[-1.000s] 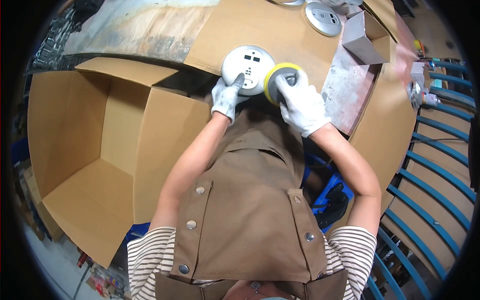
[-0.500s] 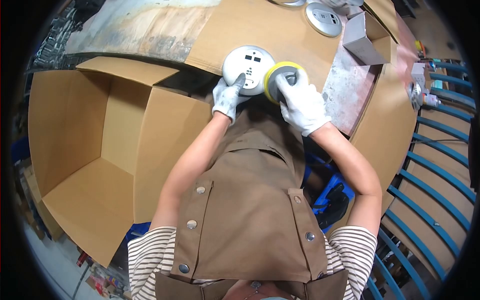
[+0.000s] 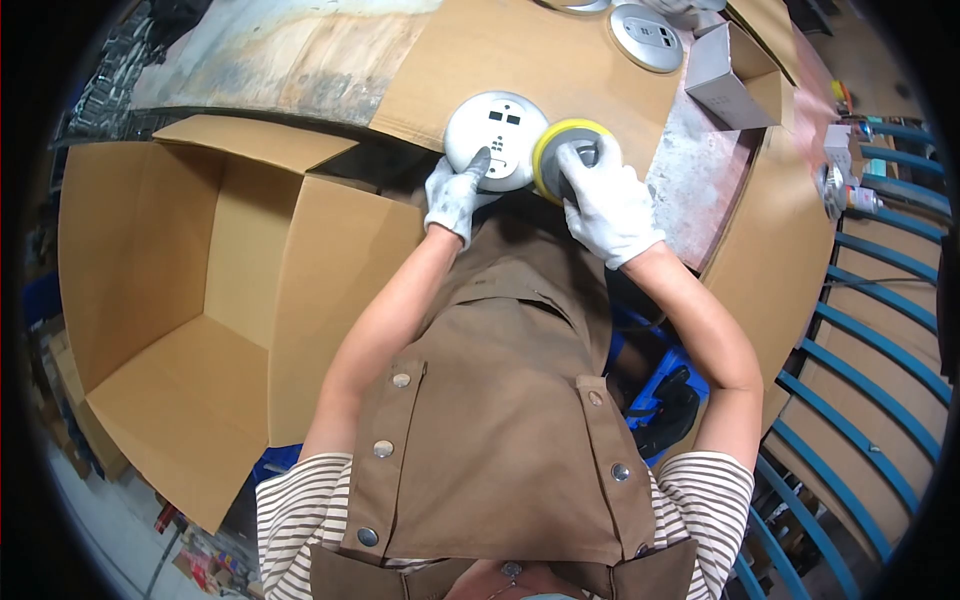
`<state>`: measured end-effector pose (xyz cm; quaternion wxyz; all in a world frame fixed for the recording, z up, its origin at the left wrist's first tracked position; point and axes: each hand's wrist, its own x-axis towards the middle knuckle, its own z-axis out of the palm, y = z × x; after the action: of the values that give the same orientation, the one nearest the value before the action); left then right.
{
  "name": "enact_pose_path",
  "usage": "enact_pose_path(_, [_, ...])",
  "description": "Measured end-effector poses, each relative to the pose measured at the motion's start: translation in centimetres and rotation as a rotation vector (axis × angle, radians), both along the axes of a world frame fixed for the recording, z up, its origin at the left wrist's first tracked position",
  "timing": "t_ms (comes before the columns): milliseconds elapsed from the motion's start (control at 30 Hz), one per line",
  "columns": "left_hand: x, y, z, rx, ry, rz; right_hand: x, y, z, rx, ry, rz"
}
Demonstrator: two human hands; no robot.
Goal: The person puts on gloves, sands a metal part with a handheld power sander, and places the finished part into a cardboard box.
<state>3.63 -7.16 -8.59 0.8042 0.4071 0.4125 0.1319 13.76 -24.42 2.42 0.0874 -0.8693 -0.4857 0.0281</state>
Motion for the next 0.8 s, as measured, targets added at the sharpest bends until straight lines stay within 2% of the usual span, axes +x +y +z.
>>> enact_pose_path(267, [-0.1,0.2,-0.6,0.023,0.019,-0.023,-0.2,-0.1,-0.1,-0.010,0.001,-0.010])
enact_pose_path(433, [0.1,-0.4,1.5,-0.001,0.024,0.055,-0.4,0.2,-0.3,0.040,0.031,-0.015])
enact_pose_path(800, [0.1,-0.4,1.3,0.004,0.037,0.055,0.2,0.2,-0.1,0.007,0.016,-0.038])
